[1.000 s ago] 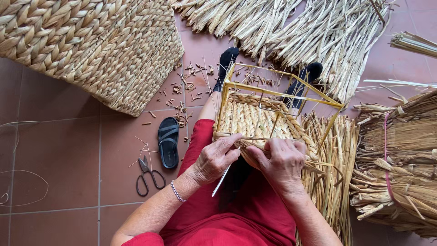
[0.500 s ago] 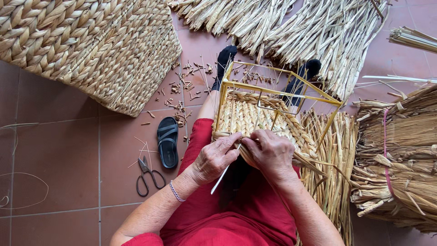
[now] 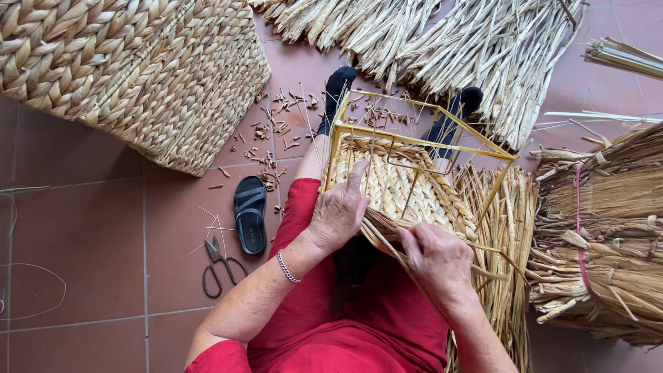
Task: The person sits on the floor weaving dried seagrass strands around a metal frame basket, tucking and tightening strands to build up the woven side walls. They occasionally use scissors to trim excess strand ends and continue weaving new strands into the rim.
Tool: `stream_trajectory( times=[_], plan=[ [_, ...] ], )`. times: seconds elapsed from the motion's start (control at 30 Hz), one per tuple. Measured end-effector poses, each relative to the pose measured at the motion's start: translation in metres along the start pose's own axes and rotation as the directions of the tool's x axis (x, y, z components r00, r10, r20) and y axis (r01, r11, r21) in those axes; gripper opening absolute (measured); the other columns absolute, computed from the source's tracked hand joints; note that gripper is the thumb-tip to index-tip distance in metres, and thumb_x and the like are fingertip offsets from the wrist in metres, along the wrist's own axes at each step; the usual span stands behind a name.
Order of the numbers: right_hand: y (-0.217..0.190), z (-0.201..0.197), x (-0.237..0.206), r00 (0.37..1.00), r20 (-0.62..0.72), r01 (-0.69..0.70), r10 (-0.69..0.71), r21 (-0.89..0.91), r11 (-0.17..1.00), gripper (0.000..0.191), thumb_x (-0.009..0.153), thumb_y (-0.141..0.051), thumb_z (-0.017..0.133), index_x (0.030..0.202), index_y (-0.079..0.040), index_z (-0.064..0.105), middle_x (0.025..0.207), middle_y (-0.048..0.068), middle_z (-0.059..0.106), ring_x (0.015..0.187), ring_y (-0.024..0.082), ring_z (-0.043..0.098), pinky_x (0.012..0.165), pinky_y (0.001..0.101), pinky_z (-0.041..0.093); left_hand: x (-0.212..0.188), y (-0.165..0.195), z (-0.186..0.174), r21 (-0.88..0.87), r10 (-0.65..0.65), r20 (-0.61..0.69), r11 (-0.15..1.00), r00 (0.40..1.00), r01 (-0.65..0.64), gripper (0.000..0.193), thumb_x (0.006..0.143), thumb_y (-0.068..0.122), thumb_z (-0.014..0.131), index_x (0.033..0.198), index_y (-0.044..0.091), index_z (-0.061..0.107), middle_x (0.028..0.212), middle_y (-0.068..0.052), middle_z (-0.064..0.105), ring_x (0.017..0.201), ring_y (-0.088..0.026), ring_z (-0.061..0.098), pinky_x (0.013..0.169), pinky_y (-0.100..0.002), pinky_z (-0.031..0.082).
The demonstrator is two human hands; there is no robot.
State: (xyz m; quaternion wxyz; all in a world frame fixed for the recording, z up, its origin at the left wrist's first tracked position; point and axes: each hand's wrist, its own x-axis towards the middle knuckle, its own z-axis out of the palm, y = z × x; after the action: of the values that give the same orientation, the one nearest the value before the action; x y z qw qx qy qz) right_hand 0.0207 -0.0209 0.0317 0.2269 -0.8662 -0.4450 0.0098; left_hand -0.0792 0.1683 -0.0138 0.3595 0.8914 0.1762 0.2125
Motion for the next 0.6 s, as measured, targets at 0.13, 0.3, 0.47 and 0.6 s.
stream_trajectory(
  times=[0.13, 0.3, 0.47, 0.6],
  plan=[
    [-0.007, -0.015, -0.010, 0.939, -0.249, 0.208, -0.239, -0.143, 0.968, 0.019, 0.079, -0.028, 0.080, 0.085, -0.011, 0.072, 0.082, 0.005, 0.065, 0.077, 0.026, 0.062, 0.071, 0.0416, 0.048, -0.003, 0.002, 0.001, 0.232, 0.167, -0.005, 0.959, 0.986, -0.161, 0.049, 0.087, 0.000, 0.062, 0.135, 0.002, 0.051, 0.091, -0.020, 0.067, 0.079, -0.037, 0.070, 0.071, -0.048, 0.056],
    [-0.014, 0.002, -0.029, 0.957, -0.033, 0.288, -0.290, -0.055, 0.956, 0.038, 0.080, -0.036, 0.085, 0.093, -0.005, 0.068, 0.076, 0.009, 0.060, 0.070, 0.027, 0.061, 0.062, 0.0389, 0.047, 0.014, -0.002, 0.018, 0.319, -0.036, 0.320, 0.945, 0.947, -0.072, 0.013, 0.088, 0.007, 0.061, 0.097, 0.006, 0.070, 0.091, -0.020, 0.072, 0.083, -0.039, 0.072, 0.072, -0.049, 0.057],
    [-0.002, 0.027, -0.036, 0.956, -0.019, 0.294, -0.294, 0.009, 0.956, 0.024, 0.081, -0.020, 0.076, 0.096, -0.008, 0.061, 0.081, 0.009, 0.061, 0.077, 0.028, 0.064, 0.068, 0.0400, 0.052, 0.026, -0.012, 0.019, 0.006, -0.082, 0.305, 0.996, 0.949, 0.085, 0.014, 0.090, 0.022, 0.073, 0.092, 0.009, 0.078, 0.078, -0.019, 0.073, 0.075, -0.037, 0.073, 0.073, -0.045, 0.057],
    [0.005, 0.013, -0.036, 0.980, 0.174, 0.065, -0.098, 0.183, 0.981, 0.024, 0.090, -0.022, 0.076, 0.106, -0.008, 0.065, 0.074, 0.008, 0.067, 0.067, 0.025, 0.069, 0.061, 0.0391, 0.054, 0.010, -0.019, 0.010, -0.303, 0.072, 0.208, 0.953, 0.975, -0.005, 0.012, 0.091, 0.012, 0.069, 0.099, 0.006, 0.074, 0.089, -0.013, 0.072, 0.083, -0.031, 0.074, 0.077, -0.039, 0.059]
  ],
)
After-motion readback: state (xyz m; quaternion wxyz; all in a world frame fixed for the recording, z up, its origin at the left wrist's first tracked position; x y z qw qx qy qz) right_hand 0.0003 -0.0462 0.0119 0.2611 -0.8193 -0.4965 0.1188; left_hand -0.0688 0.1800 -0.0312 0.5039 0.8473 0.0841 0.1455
